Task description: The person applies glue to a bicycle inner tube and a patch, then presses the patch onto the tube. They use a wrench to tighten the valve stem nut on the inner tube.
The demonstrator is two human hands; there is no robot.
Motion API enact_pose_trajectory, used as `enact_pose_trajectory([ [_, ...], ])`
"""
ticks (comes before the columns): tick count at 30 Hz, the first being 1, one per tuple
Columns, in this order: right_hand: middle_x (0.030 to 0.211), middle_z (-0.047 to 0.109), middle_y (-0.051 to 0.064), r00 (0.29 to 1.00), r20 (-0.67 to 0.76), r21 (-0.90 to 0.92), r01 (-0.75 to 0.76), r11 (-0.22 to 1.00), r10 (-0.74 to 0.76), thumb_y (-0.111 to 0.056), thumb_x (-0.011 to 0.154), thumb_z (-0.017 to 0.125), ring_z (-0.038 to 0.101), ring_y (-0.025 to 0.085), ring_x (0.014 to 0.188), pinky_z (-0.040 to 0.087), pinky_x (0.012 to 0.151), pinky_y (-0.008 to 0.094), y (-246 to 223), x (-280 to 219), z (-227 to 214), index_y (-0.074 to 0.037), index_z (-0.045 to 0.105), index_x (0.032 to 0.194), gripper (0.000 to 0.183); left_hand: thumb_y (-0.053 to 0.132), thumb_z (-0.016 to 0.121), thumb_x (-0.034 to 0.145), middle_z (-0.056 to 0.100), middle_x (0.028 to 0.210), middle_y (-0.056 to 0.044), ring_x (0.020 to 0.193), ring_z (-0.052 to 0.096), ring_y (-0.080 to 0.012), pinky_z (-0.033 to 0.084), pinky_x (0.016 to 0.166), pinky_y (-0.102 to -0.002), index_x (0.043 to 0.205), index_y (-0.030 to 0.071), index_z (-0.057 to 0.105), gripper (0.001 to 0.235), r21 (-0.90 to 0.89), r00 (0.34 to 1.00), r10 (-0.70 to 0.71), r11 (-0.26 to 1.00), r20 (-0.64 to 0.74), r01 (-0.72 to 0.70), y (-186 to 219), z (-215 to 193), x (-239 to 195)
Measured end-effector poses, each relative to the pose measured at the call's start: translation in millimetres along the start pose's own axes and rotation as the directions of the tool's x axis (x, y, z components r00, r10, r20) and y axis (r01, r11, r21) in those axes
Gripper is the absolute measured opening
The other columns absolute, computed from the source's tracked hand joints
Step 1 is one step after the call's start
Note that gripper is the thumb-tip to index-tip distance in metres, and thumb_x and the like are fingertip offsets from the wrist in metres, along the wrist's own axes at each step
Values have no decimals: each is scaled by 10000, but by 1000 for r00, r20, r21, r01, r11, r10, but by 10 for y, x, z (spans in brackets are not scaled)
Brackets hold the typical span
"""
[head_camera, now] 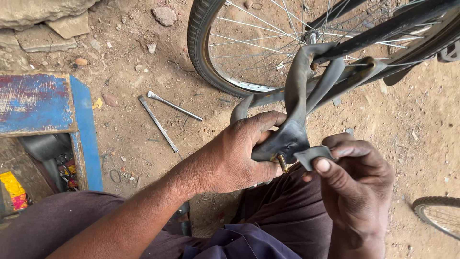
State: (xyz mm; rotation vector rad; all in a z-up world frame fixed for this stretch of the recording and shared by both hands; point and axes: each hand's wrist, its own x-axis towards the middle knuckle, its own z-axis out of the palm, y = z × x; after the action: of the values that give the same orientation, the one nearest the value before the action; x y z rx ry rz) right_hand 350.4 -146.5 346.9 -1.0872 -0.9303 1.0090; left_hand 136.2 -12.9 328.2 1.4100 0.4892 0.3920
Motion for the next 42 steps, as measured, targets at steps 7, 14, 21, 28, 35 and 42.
enact_pose_trajectory([
  [7, 1014, 678, 201, 998, -58, -124, -20, 992, 13, 112, 934, 756, 716, 239, 850, 646, 755, 351, 51, 1, 185, 72, 677, 1054, 149, 114, 748, 839, 767, 1178, -150, 1167, 744, -210, 579, 1051, -371, 1485, 60, 385, 743, 20, 999, 52, 998, 10, -53, -8, 25, -8],
  [14, 1023, 668, 191, 996, -86, -176, -28, 984, 13, 111, 924, 754, 713, 240, 860, 637, 741, 334, 46, 16, 264, 69, 674, 1084, 184, 131, 747, 825, 755, 1156, -175, 1140, 744, -207, 609, 1018, -370, 1490, 56, 358, 774, -5, 999, 40, 999, 20, -40, -40, 24, -4],
  [21, 1089, 667, 179, 994, -104, -222, -37, 974, 14, 115, 914, 742, 710, 225, 861, 636, 727, 323, 63, 33, 310, 63, 673, 1075, 183, 185, 749, 868, 786, 1146, -162, 1118, 767, -199, 601, 1009, -359, 1467, 60, 414, 698, 10, 998, 59, 998, 18, -59, -77, 12, -13],
  [28, 1036, 684, 128, 983, -182, -378, -71, 923, 1, 90, 908, 757, 709, 174, 854, 636, 740, 301, 47, 25, 461, 51, 646, 1154, 273, 187, 779, 814, 791, 1085, -155, 1067, 779, -196, 629, 943, -353, 1463, 64, 392, 765, 81, 998, 61, 995, -18, -59, -91, 1, -11],
  [35, 1007, 680, 67, 974, -225, -441, -123, 889, 23, 54, 871, 782, 697, 127, 894, 646, 772, 280, -1, 77, 505, 40, 652, 1204, 358, 191, 769, 847, 777, 1143, -165, 1093, 771, -197, 623, 973, -360, 1473, 66, 404, 735, 36, 999, 53, 998, -1, -53, -97, -14, -11],
  [42, 1056, 692, 73, 985, -172, -501, -71, 863, -19, 46, 888, 806, 687, 112, 953, 618, 839, 246, 46, 81, 422, 50, 659, 1230, 372, 179, 771, 813, 785, 1120, -163, 1070, 776, -185, 634, 951, -348, 1486, 63, 397, 779, 19, 999, 34, 999, 7, -34, -73, -24, -18],
])
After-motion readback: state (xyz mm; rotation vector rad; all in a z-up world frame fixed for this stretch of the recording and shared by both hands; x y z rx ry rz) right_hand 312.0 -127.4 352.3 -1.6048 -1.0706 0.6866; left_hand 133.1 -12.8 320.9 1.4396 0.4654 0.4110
